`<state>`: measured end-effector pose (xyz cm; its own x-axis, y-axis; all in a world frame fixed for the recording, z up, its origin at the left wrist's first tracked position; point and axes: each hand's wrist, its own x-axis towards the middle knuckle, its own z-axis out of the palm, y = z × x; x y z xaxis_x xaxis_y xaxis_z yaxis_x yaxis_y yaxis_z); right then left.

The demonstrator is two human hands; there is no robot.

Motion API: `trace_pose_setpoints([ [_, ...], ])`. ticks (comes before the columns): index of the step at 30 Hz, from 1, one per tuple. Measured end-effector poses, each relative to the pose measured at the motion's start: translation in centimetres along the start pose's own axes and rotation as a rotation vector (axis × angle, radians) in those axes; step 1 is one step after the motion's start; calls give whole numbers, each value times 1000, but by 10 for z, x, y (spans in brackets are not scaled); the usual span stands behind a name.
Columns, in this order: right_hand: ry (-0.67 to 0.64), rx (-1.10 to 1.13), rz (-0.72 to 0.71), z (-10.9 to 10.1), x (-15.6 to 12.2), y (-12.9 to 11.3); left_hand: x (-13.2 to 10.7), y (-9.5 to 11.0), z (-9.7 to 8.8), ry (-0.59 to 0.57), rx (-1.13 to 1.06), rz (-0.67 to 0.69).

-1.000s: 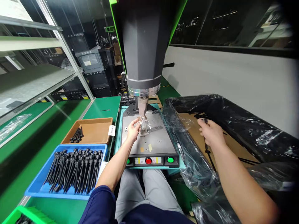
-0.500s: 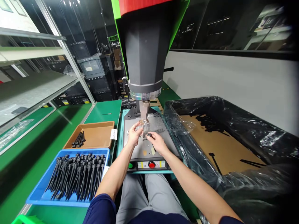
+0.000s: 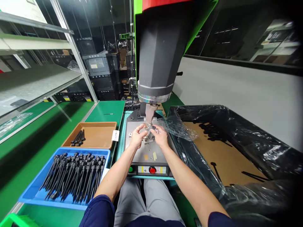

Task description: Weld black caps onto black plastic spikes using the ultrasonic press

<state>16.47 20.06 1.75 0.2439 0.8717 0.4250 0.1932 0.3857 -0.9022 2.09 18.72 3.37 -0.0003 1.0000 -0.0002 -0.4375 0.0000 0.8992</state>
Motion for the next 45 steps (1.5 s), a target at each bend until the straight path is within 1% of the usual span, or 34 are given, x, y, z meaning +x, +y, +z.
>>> trace_pose_setpoints([
  [3,-28,24,-28,4,7,3,3,-2,0,15,11,13],
  [8,-93,72,-2,15,21,10,6,-4,0,46,2,38],
  [10,-116,135,71,21,27,13,7,-4,0,53,1,37],
  [13,-193,283,219,26,34,13,8,-3,0,59,3,39],
  [15,-255,328,256,25,36,12,9,-4,-1,58,1,48],
  [17,-299,324,254,21,37,11,9,-5,-3,48,-2,58],
  [20,-333,304,252,12,40,11,9,-6,-5,33,-2,54],
  [23,-346,244,215,7,43,13,8,-7,-6,38,6,39],
  [25,-335,201,196,8,44,15,7,-7,-6,40,11,39],
  [29,-283,186,214,12,42,20,6,-7,-4,30,10,47],
  [32,-235,225,258,16,38,21,4,-8,-3,25,16,42],
  [36,-222,330,306,19,33,20,3,-9,-3,30,45,42],
  [38,-203,391,330,16,29,21,3,-9,-4,33,64,51],
  [43,-95,541,569,-4,11,31,2,-11,-8,17,111,82],
  [45,-62,583,607,-14,3,37,2,-12,-9,15,138,90],
])
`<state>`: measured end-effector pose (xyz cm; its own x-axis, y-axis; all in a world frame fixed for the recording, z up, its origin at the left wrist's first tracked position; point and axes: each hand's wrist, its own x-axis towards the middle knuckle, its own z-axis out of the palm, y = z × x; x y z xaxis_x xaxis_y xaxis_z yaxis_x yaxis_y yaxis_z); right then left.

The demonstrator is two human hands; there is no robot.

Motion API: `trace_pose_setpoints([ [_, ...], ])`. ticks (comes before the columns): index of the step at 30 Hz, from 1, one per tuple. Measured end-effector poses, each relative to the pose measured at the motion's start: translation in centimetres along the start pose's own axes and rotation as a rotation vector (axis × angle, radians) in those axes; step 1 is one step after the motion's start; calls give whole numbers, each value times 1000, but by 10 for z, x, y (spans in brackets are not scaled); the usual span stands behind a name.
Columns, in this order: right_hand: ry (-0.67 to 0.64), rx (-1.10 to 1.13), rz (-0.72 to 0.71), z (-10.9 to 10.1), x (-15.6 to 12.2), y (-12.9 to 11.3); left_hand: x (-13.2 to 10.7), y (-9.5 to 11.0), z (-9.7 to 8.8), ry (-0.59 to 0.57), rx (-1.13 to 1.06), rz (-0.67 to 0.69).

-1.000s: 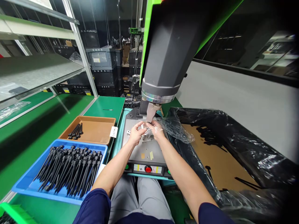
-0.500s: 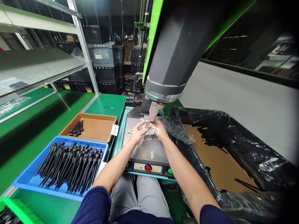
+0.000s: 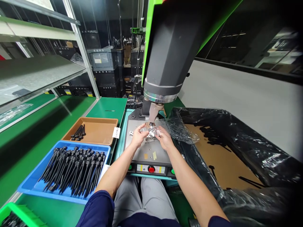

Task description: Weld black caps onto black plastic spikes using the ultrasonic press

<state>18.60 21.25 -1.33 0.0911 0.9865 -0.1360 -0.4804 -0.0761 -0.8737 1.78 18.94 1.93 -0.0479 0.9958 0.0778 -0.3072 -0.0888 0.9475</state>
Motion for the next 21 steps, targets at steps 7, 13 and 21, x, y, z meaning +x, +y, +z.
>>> trace_pose_setpoints([
  [7,-242,117,-16,-31,-36,-3,-2,1,-4,-28,112,22],
  [13,-198,245,50,-33,-51,-23,0,2,-3,-44,205,58],
  [21,336,273,51,-32,-33,-48,-4,3,-1,-76,314,142],
])
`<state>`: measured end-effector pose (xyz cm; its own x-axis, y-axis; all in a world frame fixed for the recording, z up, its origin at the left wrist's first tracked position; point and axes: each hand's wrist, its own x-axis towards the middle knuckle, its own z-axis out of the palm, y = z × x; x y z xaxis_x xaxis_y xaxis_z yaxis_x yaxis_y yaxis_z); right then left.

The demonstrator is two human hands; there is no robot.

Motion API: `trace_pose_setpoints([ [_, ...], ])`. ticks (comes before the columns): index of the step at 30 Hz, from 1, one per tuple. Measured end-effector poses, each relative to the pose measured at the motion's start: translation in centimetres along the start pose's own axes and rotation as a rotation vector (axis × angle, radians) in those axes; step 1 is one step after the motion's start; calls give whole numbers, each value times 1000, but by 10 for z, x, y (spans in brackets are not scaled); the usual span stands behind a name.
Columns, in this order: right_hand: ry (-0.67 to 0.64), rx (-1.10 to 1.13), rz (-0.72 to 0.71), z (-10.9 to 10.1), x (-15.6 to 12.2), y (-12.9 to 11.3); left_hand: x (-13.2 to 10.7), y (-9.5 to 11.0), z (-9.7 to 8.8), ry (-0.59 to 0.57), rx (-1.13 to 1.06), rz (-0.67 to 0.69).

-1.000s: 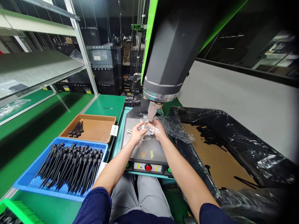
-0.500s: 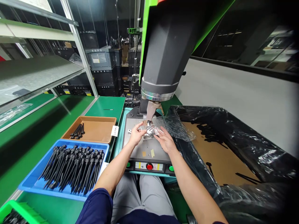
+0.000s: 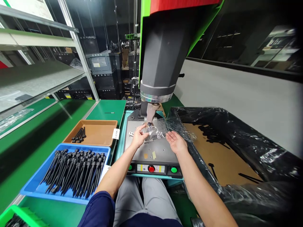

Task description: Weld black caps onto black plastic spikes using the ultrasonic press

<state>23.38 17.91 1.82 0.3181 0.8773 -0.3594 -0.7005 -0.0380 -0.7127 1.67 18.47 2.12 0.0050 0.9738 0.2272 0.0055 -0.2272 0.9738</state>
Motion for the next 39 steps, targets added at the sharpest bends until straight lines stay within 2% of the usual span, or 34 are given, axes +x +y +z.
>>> trace_pose_setpoints([
  [13,-87,-17,99,-14,12,14,-8,9,0,-24,-38,-7],
  [23,-18,60,78,-16,3,12,-11,-1,0,-28,-39,16],
  [28,-14,59,43,-20,4,16,-17,-2,2,-34,-24,-38],
  [39,-23,58,124,-22,-1,16,-22,-3,1,-53,-68,-46],
])
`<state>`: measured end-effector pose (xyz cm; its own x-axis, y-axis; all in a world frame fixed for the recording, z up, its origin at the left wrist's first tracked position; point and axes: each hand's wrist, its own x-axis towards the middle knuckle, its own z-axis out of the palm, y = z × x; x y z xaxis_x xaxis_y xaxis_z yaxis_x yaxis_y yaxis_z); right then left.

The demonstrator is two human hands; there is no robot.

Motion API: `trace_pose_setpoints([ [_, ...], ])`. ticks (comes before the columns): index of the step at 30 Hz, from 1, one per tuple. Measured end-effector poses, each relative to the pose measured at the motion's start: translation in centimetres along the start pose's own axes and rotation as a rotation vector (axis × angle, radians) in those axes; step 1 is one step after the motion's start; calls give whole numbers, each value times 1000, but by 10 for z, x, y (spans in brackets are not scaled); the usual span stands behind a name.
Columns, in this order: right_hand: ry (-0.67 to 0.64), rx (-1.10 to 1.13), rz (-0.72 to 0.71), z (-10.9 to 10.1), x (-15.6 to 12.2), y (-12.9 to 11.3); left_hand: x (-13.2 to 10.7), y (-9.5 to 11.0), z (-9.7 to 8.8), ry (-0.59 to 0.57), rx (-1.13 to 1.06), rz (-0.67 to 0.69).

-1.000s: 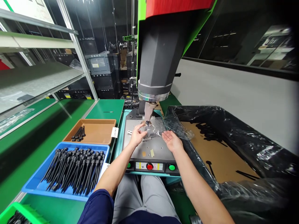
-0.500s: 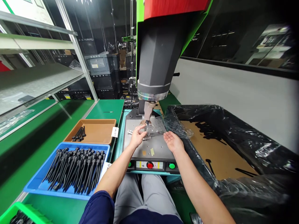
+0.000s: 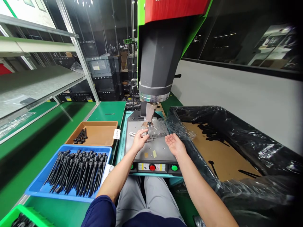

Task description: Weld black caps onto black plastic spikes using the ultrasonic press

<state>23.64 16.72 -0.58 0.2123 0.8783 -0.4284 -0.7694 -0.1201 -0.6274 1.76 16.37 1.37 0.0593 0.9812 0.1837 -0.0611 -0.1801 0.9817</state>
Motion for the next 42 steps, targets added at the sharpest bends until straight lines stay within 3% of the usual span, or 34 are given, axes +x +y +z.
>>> trace_pose_setpoints([
  [7,2,1,22,-2,-7,-1,-15,10,-5,-53,0,-37],
  [11,23,-42,-19,-20,-11,5,-32,13,-13,-41,39,-58],
  [14,98,-195,-239,-52,-19,12,-60,6,-25,56,113,-17],
  [18,225,-774,-726,-111,-35,25,-113,-23,-48,437,323,75],
  [20,186,-1049,-828,-137,-42,35,-136,-44,-60,544,494,57],
  [23,105,-1252,-768,-165,-47,53,-159,-75,-74,507,655,-24],
  [27,92,-1309,-689,-181,-45,69,-170,-101,-83,397,660,-50],
  [42,113,-1418,-704,-191,-43,73,-169,-115,-95,380,577,-27],
])
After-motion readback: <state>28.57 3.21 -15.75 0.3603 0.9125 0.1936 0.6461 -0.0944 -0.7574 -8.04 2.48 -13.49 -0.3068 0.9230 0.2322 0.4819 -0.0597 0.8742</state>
